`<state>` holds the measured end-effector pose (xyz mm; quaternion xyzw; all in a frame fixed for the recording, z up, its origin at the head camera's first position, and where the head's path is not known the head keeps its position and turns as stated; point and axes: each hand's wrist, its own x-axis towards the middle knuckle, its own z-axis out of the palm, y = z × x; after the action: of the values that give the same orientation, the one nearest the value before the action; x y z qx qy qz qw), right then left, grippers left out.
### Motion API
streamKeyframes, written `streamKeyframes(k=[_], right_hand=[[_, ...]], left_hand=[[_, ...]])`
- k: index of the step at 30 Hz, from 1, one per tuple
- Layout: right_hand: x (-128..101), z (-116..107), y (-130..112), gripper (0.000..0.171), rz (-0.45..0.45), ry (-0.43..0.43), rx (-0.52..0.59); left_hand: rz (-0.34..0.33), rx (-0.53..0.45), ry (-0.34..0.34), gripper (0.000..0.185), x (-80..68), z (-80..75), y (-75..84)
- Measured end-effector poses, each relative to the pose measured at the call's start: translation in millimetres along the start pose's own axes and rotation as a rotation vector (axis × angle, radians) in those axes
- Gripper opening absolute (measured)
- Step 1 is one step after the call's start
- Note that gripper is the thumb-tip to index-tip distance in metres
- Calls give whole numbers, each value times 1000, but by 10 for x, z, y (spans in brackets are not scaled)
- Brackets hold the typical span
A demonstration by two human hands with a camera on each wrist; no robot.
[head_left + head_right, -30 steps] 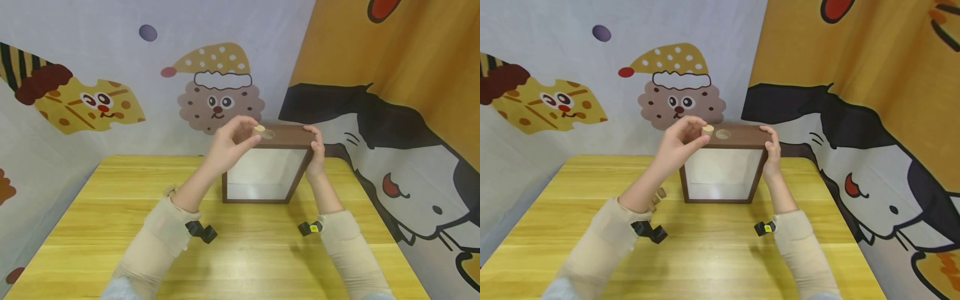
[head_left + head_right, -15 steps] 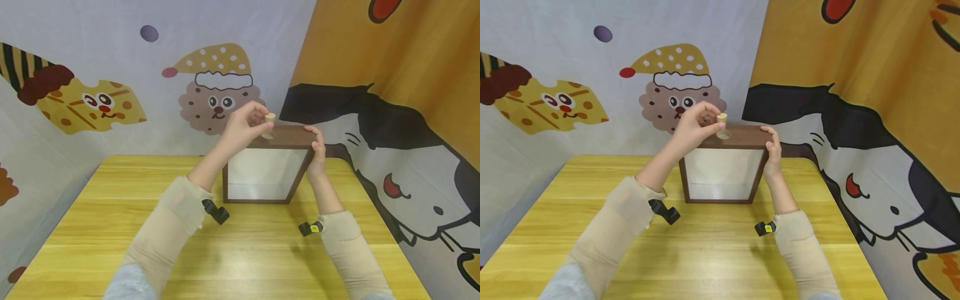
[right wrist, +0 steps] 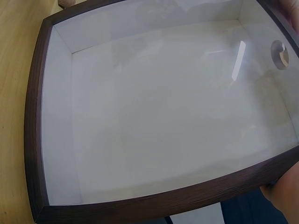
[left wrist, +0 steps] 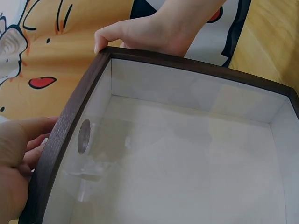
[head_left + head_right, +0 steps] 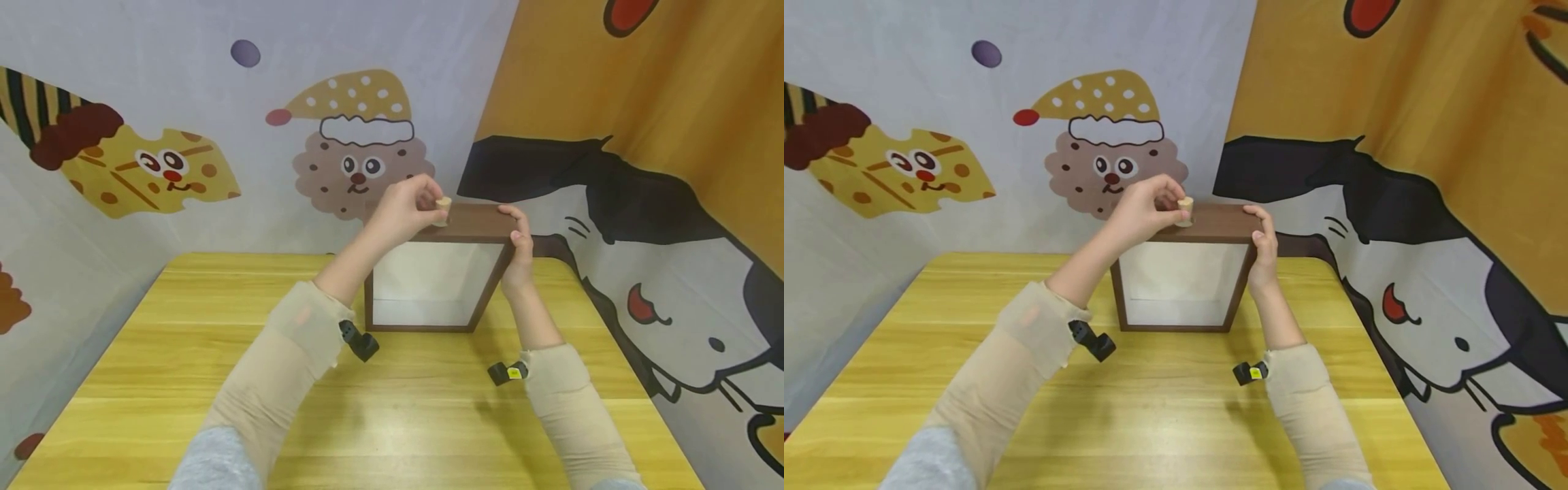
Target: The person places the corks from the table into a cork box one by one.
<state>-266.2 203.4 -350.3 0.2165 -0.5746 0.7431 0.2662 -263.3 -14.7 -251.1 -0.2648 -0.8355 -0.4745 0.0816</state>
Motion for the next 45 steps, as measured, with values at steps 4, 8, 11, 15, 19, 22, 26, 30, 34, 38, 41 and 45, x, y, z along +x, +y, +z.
streamKeyframes(k=[4,8,11,15,19,22,26,30,34,38,41,45], right_hand=[[0,-1,-4,53,-3,-7,1],[3,1,-7,53,-9,-7,-4],[2,-1,-8,52,-7,-10,0],[-5,-11,-2,49,0,-17,7],[-2,-13,9,49,-2,-19,14],[4,-11,18,48,-8,-16,23],[5,0,24,45,-16,-7,38],[0,20,16,45,-24,0,52],[-7,19,13,48,-20,4,49],[-9,9,14,53,-15,17,-10],[-7,5,15,53,-16,20,-34],[-4,7,20,48,-20,7,-6]], left_hand=[[0,19,-12,23,-2,5,5],[18,30,-1,21,-14,14,3],[30,39,10,20,-31,19,3],[44,33,17,20,-62,16,11],[67,8,33,20,-104,-4,13],[86,-30,58,19,-170,-26,12],[109,-107,93,19,-323,-60,14],[148,-184,149,19,-514,-102,13],[182,-223,208,19,-707,-134,-1],[230,-213,259,21,-893,-162,-51],[260,-205,294,21,-1050,-187,-136],[217,-175,323,22,-1329,-276,-130]])
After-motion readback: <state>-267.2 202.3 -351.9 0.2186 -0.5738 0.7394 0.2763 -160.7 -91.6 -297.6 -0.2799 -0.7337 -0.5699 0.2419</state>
